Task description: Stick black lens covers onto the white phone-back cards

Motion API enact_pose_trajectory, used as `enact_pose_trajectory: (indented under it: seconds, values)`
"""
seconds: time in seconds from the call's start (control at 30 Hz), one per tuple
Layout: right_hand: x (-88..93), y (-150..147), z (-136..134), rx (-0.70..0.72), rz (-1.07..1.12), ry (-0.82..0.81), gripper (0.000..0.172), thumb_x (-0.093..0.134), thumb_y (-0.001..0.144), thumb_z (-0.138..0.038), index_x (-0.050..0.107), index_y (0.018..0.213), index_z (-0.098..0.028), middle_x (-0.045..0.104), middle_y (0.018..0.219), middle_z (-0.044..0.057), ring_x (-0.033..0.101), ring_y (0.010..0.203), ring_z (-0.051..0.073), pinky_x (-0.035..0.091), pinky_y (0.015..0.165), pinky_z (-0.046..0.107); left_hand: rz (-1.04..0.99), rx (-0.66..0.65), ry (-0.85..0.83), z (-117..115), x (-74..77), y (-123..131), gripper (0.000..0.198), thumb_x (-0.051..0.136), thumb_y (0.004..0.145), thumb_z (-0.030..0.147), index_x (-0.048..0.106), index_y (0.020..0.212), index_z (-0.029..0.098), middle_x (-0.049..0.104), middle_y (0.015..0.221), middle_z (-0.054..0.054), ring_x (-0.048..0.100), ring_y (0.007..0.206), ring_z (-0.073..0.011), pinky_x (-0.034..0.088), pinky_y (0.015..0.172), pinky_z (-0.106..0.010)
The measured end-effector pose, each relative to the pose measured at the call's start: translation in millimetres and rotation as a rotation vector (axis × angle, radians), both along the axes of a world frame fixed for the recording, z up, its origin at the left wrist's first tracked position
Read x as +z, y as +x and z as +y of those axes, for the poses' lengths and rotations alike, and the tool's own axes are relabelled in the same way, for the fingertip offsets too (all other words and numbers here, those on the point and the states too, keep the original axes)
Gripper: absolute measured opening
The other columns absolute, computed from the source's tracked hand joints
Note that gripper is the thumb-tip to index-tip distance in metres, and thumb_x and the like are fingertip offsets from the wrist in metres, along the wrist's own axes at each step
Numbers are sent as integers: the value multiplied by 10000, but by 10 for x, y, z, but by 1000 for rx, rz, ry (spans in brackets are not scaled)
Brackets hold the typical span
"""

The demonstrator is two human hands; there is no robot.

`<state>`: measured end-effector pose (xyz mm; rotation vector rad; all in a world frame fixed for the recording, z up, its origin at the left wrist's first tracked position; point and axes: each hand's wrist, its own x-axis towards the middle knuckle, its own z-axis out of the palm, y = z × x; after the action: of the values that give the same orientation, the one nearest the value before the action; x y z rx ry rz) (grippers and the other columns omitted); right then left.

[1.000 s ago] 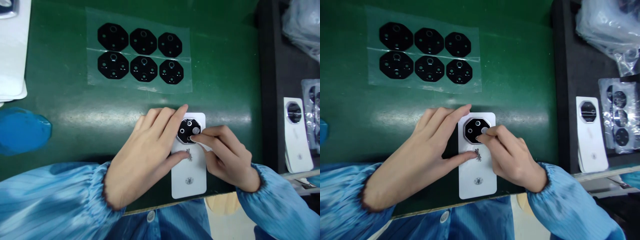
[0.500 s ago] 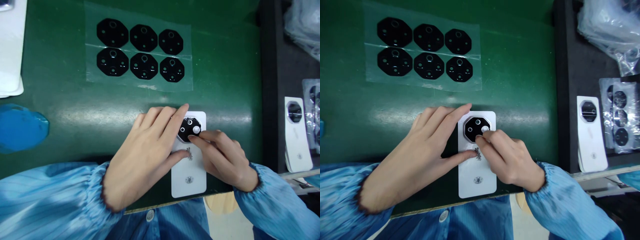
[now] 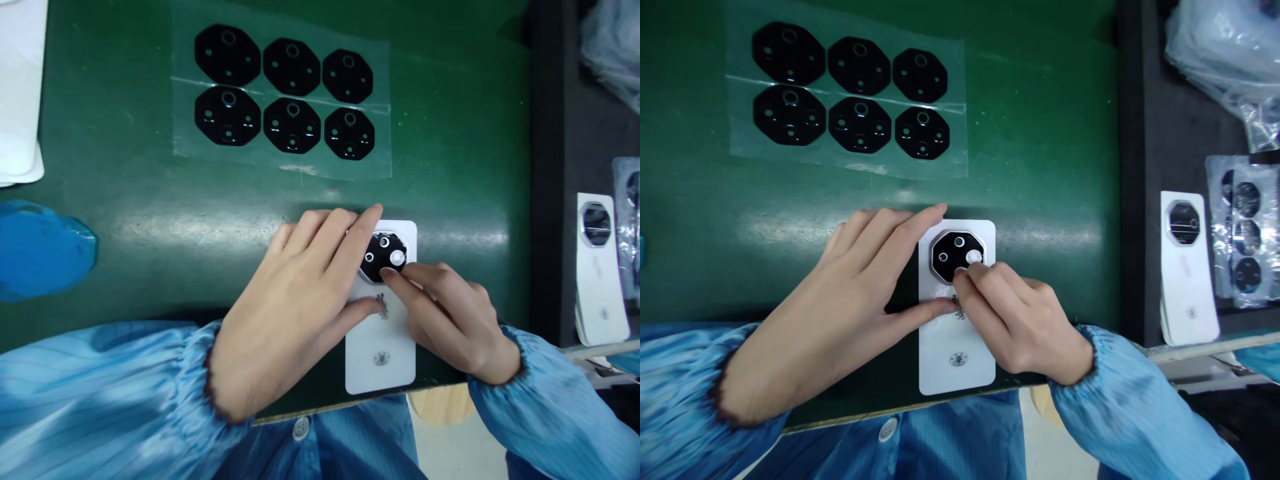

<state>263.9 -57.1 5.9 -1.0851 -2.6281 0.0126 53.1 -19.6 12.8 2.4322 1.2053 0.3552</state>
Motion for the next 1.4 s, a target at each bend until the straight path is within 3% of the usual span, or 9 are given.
enact_pose_trajectory:
  seconds: [0.43, 0.53, 0.67, 1.13, 1.4]
  values:
    - [-42, 10, -29, -50, 26, 22, 262, 471, 912, -50, 625, 1115, -112, 638, 1023, 92, 593, 797, 150, 489, 570, 266, -25, 7, -24, -2, 0, 4, 685, 570, 896, 491, 341, 1428, 124, 557, 1223, -122, 501, 1063, -301, 448, 835, -421]
    - [9, -8, 17, -144, 125, -73, 302, 485, 856, 9, 628, 1077, -140, 627, 995, 70, 595, 782, 139, 490, 571, 265, -16, 2, -20, -5, 6, 5, 714, 593, 884, 489, 336, 1433, 112, 553, 1235, -126, 495, 1071, -300, 442, 844, -419]
    - [73, -51, 131, -210, 292, -180, 353, 498, 818, 39, 619, 1074, -171, 597, 950, 64, 591, 826, 160, 511, 686, 293, 2, -7, -12, -2, 23, 0, 765, 673, 845, 432, 343, 1434, 72, 541, 1244, -133, 482, 1084, -291, 429, 852, -401]
    - [-35, -151, 129, -107, -13, 26, 290, 448, 906, -33, 616, 1120, -133, 633, 1002, 54, 598, 777, 91, 369, 501, 234, -26, -12, 4, -4, 16, 2, 641, 555, 922, 435, 358, 1412, 71, 558, 1244, -158, 504, 1095, -298, 439, 837, -417]
    - [-55, -162, 133, -158, 44, 41, 296, 457, 887, -6, 620, 1085, -155, 641, 971, 33, 594, 719, 83, 352, 492, 248, -34, -15, 8, -6, 15, -10, 599, 488, 955, 438, 350, 1412, 77, 559, 1243, -156, 504, 1095, -292, 444, 843, -424]
